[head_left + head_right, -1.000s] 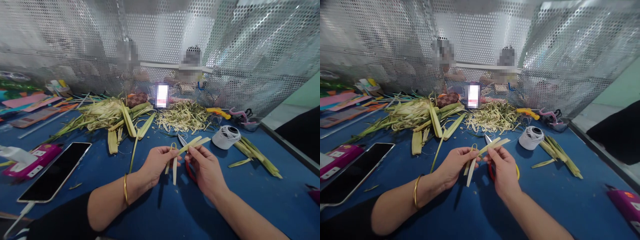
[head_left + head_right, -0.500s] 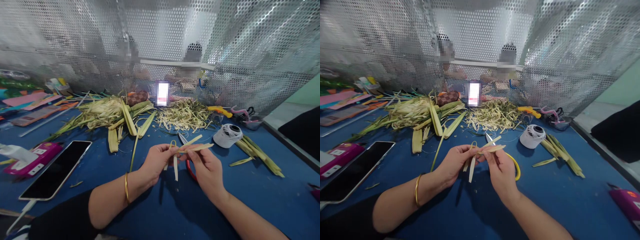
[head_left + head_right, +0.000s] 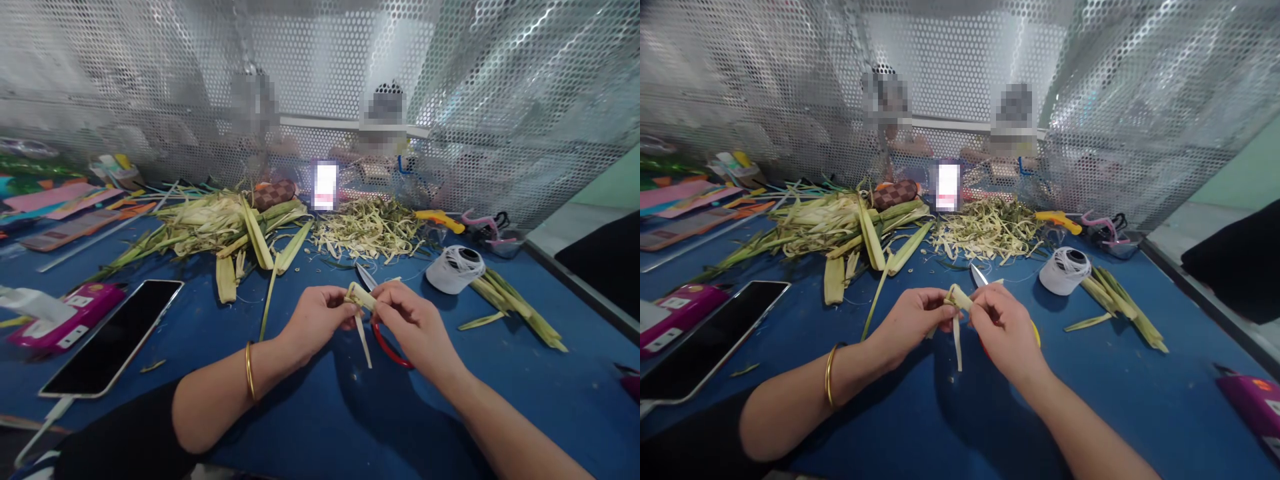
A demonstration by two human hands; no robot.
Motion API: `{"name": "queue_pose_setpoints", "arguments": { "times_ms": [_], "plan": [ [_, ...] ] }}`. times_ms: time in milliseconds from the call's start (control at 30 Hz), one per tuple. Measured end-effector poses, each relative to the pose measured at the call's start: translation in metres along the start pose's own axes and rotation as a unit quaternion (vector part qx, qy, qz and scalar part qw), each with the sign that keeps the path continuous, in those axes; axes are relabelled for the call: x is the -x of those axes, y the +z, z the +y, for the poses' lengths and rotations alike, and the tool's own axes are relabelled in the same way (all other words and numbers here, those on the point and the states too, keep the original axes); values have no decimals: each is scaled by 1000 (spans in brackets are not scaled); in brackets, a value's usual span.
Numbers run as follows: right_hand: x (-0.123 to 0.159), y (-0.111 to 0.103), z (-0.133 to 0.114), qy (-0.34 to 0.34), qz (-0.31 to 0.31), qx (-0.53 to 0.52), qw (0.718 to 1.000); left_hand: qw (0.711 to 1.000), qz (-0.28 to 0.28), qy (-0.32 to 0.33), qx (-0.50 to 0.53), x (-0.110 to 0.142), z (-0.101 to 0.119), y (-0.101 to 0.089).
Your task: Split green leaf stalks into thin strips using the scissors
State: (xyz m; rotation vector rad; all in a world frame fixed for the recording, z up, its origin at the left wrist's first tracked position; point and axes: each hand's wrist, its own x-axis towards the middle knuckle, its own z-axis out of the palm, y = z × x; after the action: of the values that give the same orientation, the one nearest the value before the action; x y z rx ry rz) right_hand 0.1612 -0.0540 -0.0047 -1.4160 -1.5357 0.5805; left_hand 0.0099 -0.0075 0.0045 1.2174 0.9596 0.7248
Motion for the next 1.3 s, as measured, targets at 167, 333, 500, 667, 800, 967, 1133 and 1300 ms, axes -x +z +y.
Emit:
{"name": "queue_pose_setpoints", "arguments": {
  "times_ms": [167, 333, 500, 667, 800, 967, 1133, 1300],
  "plan": [
    [1, 0, 1, 9, -14, 37, 999, 1000, 7, 10, -15, 0, 1, -1],
    [2, 1, 0, -6, -2, 91, 996, 999, -24, 7, -22, -1, -8, 0],
    [1, 0, 0, 39, -37, 74, 996, 994, -61, 43, -82, -3, -16, -2],
    [-5, -4, 0, 170, -112, -61, 977, 981, -119, 44, -148, -3, -16, -5],
    [-8, -6, -3, 197, -143, -78, 967, 974, -173, -5, -148, -1, -17, -3],
    [-9, -11, -5, 203, -70, -168, 962, 968, -208, -61, -125, 4, -11, 0],
    [-9, -9, -7, 173, 53, -195, 964, 975, -187, -74, -94, 6, -3, 0],
    [-7, -4, -10, 146, 46, -176, 972, 983, -165, -56, -66, 7, -2, 1]
  ]
}}
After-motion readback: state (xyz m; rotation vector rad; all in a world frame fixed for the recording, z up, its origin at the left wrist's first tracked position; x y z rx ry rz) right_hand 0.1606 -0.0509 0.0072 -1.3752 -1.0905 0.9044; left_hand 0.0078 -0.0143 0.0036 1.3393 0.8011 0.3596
